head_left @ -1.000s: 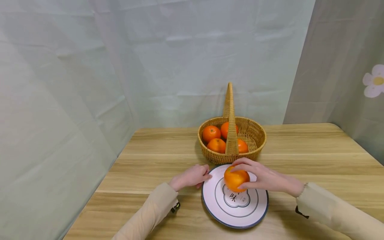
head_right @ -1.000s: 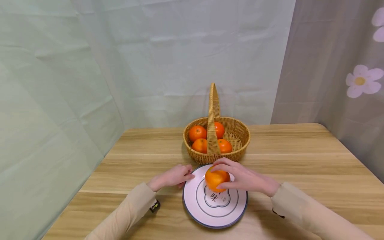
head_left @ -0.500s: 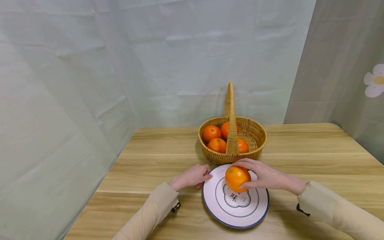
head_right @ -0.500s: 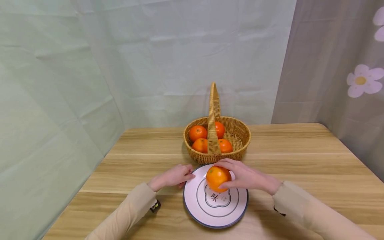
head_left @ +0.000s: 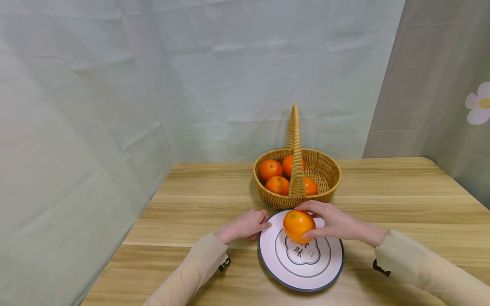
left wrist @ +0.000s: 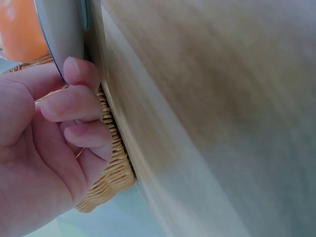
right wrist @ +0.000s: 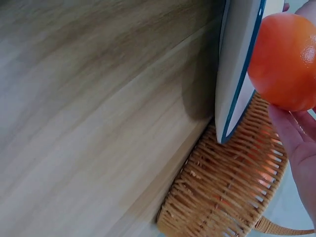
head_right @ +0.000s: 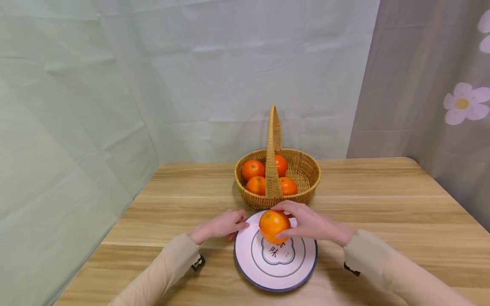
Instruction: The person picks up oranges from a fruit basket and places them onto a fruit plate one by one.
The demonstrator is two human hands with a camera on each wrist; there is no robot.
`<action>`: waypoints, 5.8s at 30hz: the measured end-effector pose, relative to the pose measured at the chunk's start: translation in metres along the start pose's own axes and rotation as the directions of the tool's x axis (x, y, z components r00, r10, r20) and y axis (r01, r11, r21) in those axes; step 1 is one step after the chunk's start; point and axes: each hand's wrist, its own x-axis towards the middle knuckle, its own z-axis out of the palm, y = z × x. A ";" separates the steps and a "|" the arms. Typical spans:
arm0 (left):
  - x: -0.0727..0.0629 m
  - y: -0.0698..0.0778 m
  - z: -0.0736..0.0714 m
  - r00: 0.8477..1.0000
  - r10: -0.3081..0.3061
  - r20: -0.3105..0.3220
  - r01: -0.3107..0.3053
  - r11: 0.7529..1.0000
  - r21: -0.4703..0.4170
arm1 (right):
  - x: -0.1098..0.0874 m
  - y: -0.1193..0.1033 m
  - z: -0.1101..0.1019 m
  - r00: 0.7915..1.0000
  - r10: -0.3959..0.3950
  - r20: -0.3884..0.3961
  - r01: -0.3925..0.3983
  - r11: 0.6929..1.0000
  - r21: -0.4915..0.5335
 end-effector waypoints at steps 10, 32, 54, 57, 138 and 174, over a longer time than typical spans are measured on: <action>0.000 0.001 -0.001 1.000 0.018 -0.003 -0.018 1.000 0.001 | 0.009 -0.001 0.008 1.000 0.001 0.021 -0.002 0.996 0.085; 0.001 0.001 -0.001 1.000 0.025 0.004 -0.025 1.000 -0.015 | 0.012 -0.002 0.010 0.992 0.078 0.099 -0.096 0.977 0.188; 0.001 0.001 0.000 1.000 0.026 0.006 -0.026 1.000 -0.009 | 0.015 0.000 0.011 0.989 0.044 0.140 -0.054 0.996 0.068; 0.000 0.001 0.000 1.000 0.023 0.008 -0.023 1.000 -0.018 | 0.015 -0.001 0.011 0.989 0.065 0.131 -0.074 0.995 0.064; 0.000 0.002 -0.002 0.999 0.045 0.000 -0.045 0.999 0.010 | 0.017 -0.013 0.015 0.988 0.104 0.114 -0.085 0.983 -0.163; 0.000 0.001 -0.001 0.999 0.043 0.000 -0.043 0.999 0.010 | 0.012 0.001 -0.032 0.924 -0.268 -0.273 0.245 0.963 -0.115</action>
